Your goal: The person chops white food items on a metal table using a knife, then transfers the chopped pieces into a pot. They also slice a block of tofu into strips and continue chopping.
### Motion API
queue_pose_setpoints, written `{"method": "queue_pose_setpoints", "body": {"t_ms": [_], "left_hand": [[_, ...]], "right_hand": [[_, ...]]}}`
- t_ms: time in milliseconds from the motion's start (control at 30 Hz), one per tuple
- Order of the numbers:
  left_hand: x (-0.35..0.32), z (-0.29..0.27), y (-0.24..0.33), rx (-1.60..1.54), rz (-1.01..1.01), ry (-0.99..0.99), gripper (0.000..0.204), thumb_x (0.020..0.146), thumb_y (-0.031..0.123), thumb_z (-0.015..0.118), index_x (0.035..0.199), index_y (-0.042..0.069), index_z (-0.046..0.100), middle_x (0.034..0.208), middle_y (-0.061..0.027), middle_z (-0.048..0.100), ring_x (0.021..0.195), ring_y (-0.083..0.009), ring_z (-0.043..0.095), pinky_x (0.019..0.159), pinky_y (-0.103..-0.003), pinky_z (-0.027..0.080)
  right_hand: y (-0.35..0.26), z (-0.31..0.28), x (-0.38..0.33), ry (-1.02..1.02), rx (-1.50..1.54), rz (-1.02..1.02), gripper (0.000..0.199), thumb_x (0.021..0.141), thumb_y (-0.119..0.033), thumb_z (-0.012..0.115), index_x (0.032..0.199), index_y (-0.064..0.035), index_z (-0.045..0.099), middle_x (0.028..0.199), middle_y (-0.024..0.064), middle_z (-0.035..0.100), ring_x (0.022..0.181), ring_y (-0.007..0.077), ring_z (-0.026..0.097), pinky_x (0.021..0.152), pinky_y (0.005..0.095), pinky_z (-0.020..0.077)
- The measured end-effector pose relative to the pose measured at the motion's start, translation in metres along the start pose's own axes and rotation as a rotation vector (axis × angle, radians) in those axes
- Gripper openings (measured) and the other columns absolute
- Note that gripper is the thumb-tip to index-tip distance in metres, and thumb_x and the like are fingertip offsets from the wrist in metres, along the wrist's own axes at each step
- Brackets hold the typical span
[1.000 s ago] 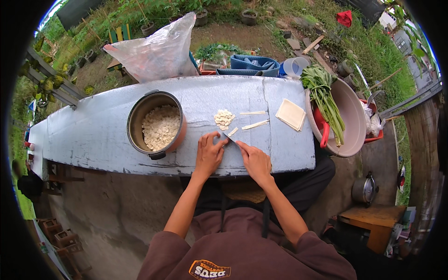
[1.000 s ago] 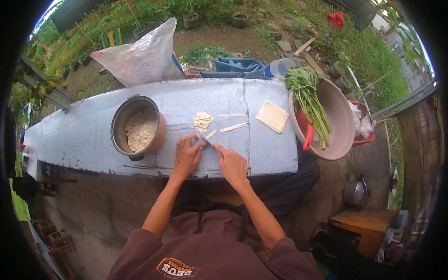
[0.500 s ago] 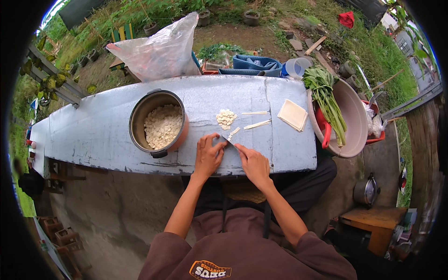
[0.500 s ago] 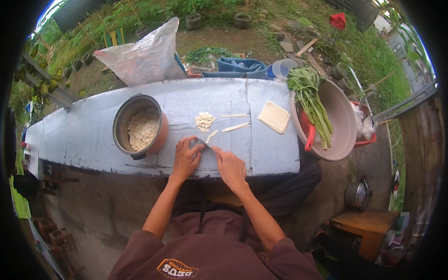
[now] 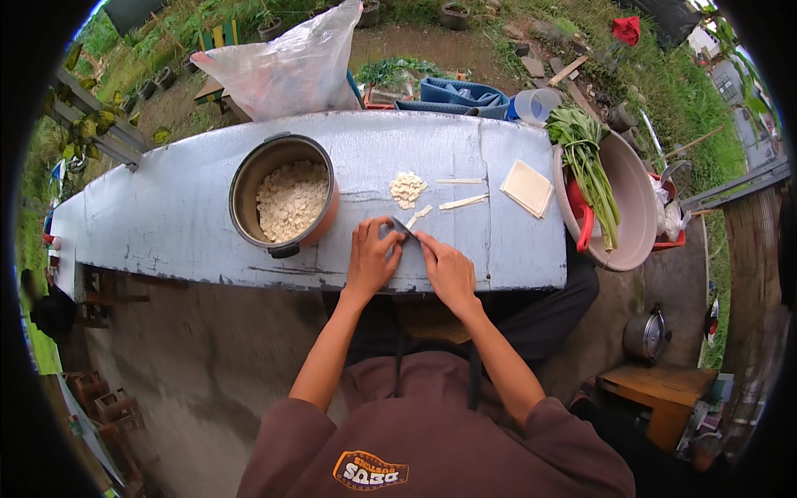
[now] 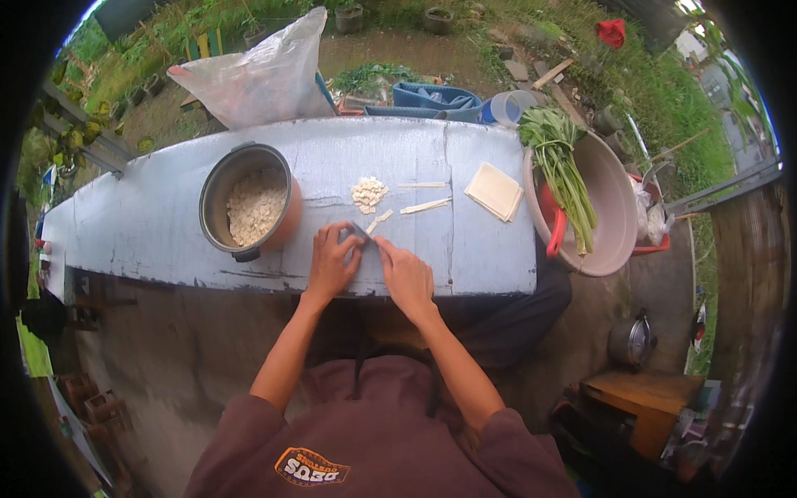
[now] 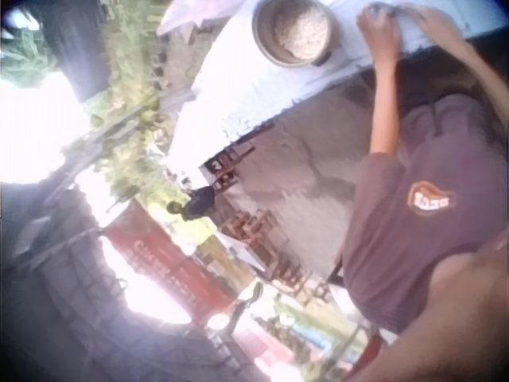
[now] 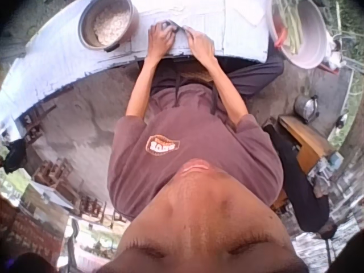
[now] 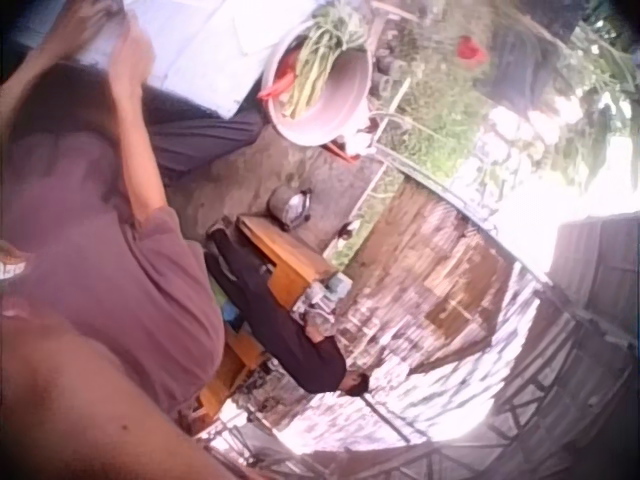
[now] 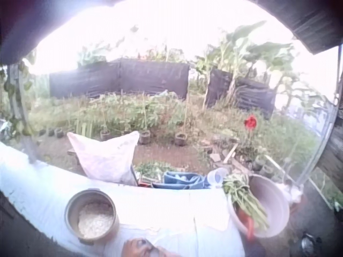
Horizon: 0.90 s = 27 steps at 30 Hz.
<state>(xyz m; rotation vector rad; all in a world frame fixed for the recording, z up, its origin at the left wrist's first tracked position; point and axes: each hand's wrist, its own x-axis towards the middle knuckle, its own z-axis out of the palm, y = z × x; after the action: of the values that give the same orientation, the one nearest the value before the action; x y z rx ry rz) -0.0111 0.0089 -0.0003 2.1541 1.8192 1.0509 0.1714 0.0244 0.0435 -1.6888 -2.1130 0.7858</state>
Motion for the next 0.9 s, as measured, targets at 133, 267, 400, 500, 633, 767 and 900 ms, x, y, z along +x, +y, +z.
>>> {"method": "queue_pose_setpoints", "body": {"t_ms": [133,267,400,500,633,767,900], "left_hand": [[-0.002,-0.001,0.001,-0.021,-0.026,0.005,0.015,0.083,0.009,0.075,0.098,0.011,0.073,0.122,-0.0094,0.059,0.123,-0.0327,0.051,0.105,-0.047,0.041],[-0.004,0.001,0.0,-0.026,-0.044,0.032,0.015,0.082,0.01,0.076,0.097,0.011,0.072,0.12,-0.01,0.059,0.122,-0.0329,0.051,0.105,-0.047,0.041],[-0.003,0.0,0.0,-0.026,-0.069,0.03,0.015,0.082,0.012,0.077,0.096,0.011,0.072,0.117,-0.0103,0.058,0.118,-0.0327,0.051,0.103,-0.047,0.041],[-0.005,0.001,0.0,-0.027,-0.086,0.039,0.015,0.082,0.012,0.077,0.095,0.01,0.072,0.114,-0.0097,0.058,0.116,-0.0318,0.051,0.102,-0.046,0.04],[-0.005,0.003,-0.001,-0.046,-0.102,0.062,0.015,0.081,0.014,0.077,0.093,0.009,0.069,0.111,-0.0089,0.057,0.115,-0.0306,0.051,0.103,-0.046,0.04],[-0.004,0.001,0.0,-0.058,-0.098,0.062,0.015,0.081,0.013,0.077,0.092,0.008,0.068,0.11,-0.0095,0.058,0.114,-0.0311,0.051,0.102,-0.046,0.04],[-0.006,0.002,0.0,-0.041,-0.107,0.071,0.028,0.082,0.012,0.076,0.105,0.006,0.06,0.112,-0.0109,0.056,0.114,-0.0328,0.05,0.102,-0.047,0.04]], "right_hand": [[0.0,0.0,-0.003,0.026,0.023,-0.036,0.031,0.107,-0.029,0.054,0.133,-0.0257,0.07,0.09,0.0196,0.072,0.085,0.0412,0.07,0.072,0.0522,0.0541],[0.001,0.003,-0.008,0.008,-0.041,-0.044,0.031,0.106,-0.029,0.054,0.133,-0.0269,0.07,0.087,0.0195,0.071,0.082,0.0416,0.07,0.072,0.0526,0.0544],[-0.004,0.003,-0.001,-0.01,-0.003,-0.004,0.032,0.107,-0.031,0.054,0.133,-0.025,0.071,0.094,0.0182,0.074,0.089,0.0395,0.071,0.075,0.0489,0.0543],[-0.005,0.002,0.001,-0.013,0.021,-0.008,0.031,0.107,-0.031,0.054,0.133,-0.0247,0.071,0.094,0.0181,0.074,0.089,0.0395,0.071,0.076,0.0488,0.0543],[-0.008,0.002,-0.009,-0.035,0.008,0.017,0.031,0.107,-0.03,0.054,0.132,-0.0238,0.072,0.096,0.0181,0.075,0.09,0.0394,0.071,0.076,0.0484,0.0543],[-0.01,0.007,0.001,-0.024,0.009,0.005,0.031,0.107,-0.031,0.054,0.132,-0.0241,0.072,0.097,0.0179,0.075,0.09,0.0396,0.071,0.076,0.0483,0.0542],[-0.013,0.004,-0.005,-0.021,0.029,0.002,0.031,0.107,-0.031,0.054,0.133,-0.0236,0.071,0.093,0.0186,0.074,0.089,0.0405,0.071,0.075,0.0491,0.0538]]}}
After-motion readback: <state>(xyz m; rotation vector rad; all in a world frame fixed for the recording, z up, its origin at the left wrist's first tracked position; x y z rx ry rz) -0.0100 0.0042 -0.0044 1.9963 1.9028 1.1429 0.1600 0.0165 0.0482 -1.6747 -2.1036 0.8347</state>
